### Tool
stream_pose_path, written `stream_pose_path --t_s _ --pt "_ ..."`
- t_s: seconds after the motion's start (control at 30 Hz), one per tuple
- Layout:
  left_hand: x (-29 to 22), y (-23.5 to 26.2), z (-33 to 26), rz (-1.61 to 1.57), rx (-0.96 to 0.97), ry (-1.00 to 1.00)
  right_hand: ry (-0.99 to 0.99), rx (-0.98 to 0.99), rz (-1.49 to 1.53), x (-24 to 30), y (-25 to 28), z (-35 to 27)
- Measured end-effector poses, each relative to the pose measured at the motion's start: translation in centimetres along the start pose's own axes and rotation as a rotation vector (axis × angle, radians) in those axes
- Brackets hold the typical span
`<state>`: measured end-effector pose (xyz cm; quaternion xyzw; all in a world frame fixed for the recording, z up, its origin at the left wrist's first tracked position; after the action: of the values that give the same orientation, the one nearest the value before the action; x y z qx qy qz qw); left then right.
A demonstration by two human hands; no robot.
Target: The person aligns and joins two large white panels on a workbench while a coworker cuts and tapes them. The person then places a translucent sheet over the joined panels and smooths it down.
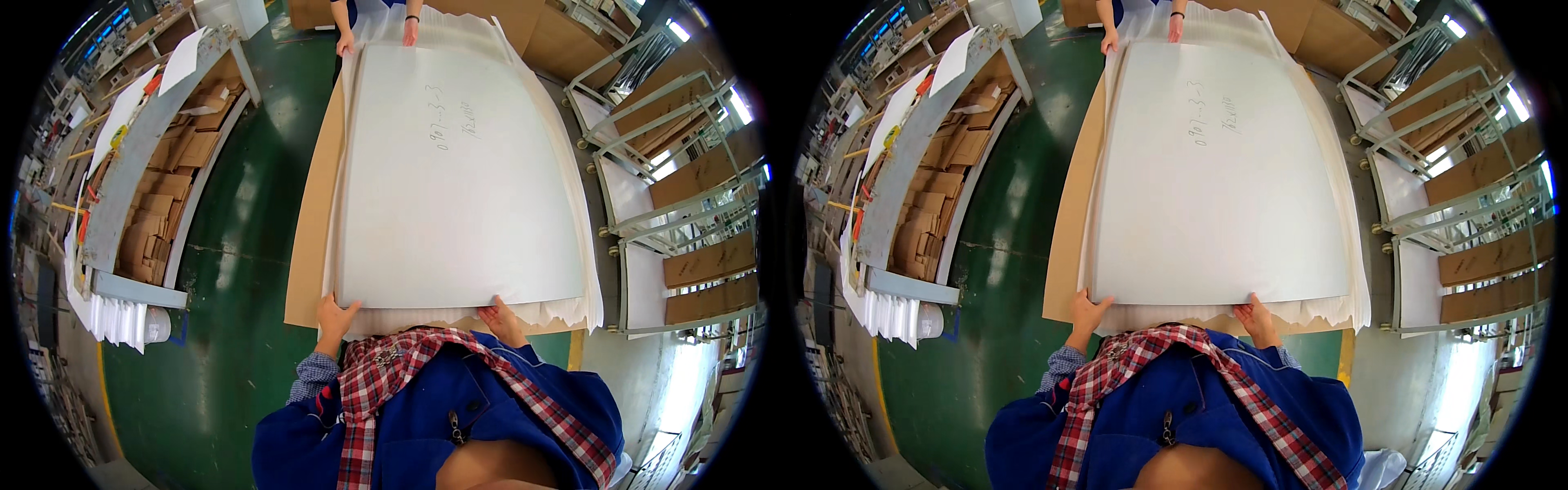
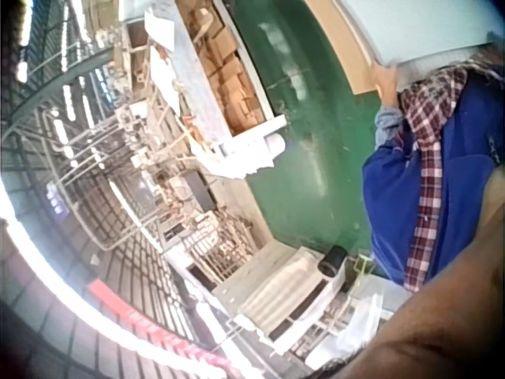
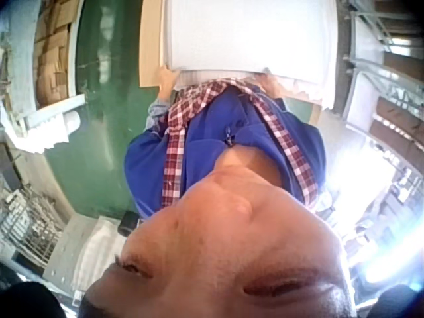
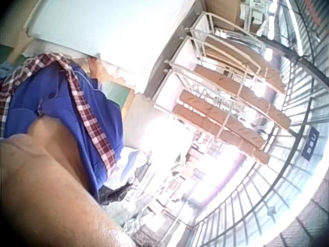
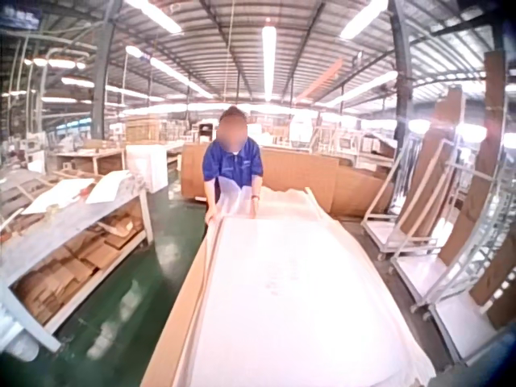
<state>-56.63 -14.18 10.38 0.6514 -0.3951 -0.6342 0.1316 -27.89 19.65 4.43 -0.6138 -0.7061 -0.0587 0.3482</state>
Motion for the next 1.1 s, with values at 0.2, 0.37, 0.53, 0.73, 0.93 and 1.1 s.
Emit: stream_pose_path --t_s 0.2,0.37,0.53,0.73,0.93,1.1 --pt "-1.8 -0.6 -2.2 0.142 -0.11 -0.059 0.027 0.123 -0.109 -0.6 1.1 0.9" --pt "1.5 -2.0 -0.3 -0.247 -0.016 0.204 -0.022 0.025 -0.039 -0.8 0.6 0.5" --pt "2.8 -3.4 1.2 -0.472 0.061 0.376 -0.047 0.031 0.144 -1.6 1.5 2.1" --pt "2.6 -3.2 1.0 -0.389 0.011 0.28 -0.017 0.006 0.282 -1.4 -0.1 1.3" --pt "4.0 -3.6 1.9 -0.219 0.129 0.274 -0.03 0.1 0.17 -2.6 0.9 2.4" --pt "3.7 -1.3 1.7 0.181 -0.023 0.107 -0.032 0.097 0.125 -2.4 -0.9 1.6"
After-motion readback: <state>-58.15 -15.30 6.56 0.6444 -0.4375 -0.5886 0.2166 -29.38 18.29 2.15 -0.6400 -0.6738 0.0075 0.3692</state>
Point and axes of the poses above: each hand's wrist, its own z-axis towards the middle knuckle, its own y-axis out of the back of the hand, x = y × z, the point moved 6 cm from there along z, towards the middle knuckle
